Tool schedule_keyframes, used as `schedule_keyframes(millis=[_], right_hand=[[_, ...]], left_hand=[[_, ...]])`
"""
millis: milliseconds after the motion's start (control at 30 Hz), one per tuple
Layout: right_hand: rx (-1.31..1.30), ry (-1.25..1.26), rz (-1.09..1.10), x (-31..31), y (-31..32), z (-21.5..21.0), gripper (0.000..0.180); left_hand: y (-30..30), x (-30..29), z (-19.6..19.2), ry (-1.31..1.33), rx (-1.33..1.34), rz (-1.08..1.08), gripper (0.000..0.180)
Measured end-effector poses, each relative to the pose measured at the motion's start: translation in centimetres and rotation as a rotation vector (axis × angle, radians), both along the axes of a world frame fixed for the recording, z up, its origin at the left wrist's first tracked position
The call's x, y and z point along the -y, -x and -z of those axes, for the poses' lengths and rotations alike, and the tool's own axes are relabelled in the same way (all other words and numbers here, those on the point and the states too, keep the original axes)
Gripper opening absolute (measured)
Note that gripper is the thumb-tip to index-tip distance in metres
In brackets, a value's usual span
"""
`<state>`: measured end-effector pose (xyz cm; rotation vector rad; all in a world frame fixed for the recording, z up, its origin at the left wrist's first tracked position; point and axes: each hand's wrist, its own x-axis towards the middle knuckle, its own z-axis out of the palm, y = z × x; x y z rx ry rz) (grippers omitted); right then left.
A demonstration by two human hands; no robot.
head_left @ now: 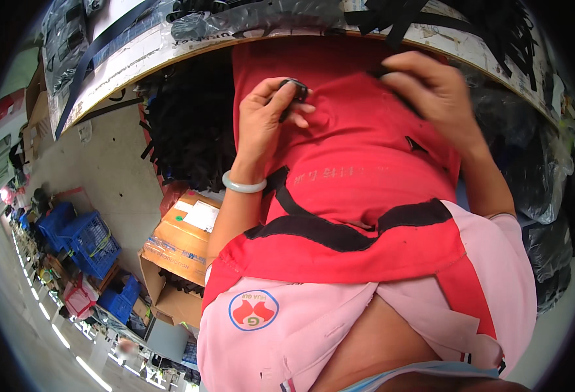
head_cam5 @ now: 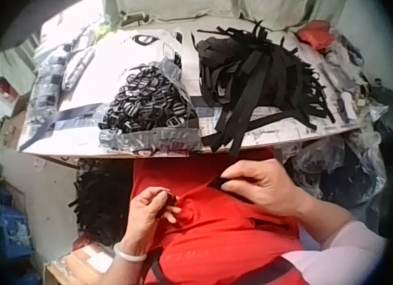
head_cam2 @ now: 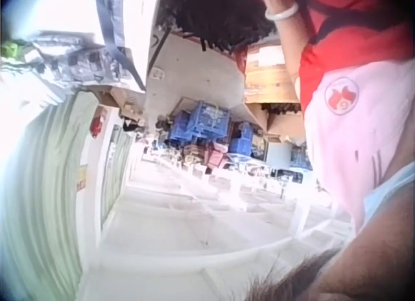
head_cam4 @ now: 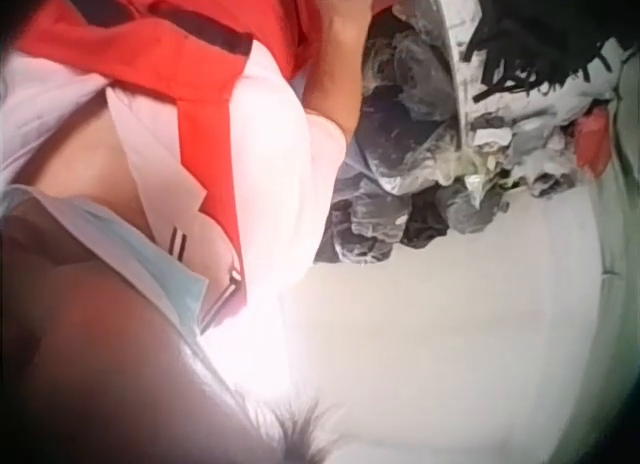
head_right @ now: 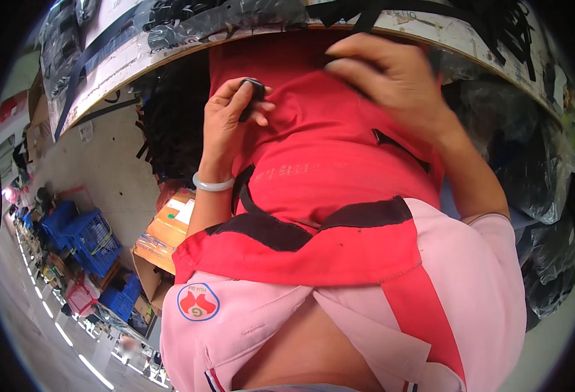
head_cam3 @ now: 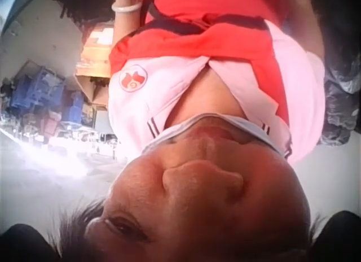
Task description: Manually attaching plastic buckles to black nylon straps.
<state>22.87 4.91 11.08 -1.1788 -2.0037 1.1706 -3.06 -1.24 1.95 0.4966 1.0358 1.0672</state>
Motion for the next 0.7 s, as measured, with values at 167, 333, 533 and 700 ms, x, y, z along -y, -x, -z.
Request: schedule_keyframes(millis=[167,333,533,700], right_hand=[[-0.097,0.415,-0.021,0.1,2.6,3.5,0.019],[-0.14,0.578,-0.076,-0.2,3.8,4.0,0.021],[-0.298,0.61,-0.173,-0.6,4.4,5.3,0.021],[-0.342,0.602,-0.096,-0.8,4.7,6.0,0.02]], left_hand=[[-2.1,-0.9,0.1,0.105,0.274,0.045,0.023],[-2.1,-0.7,0.4,0.251,0.56,-0.01,0.022],[-2.7,-0.9,0.7,0.341,0.724,0.028,0.018],[-2.1,-0.8,1.5,0.195,0.579,0.072,0.014]])
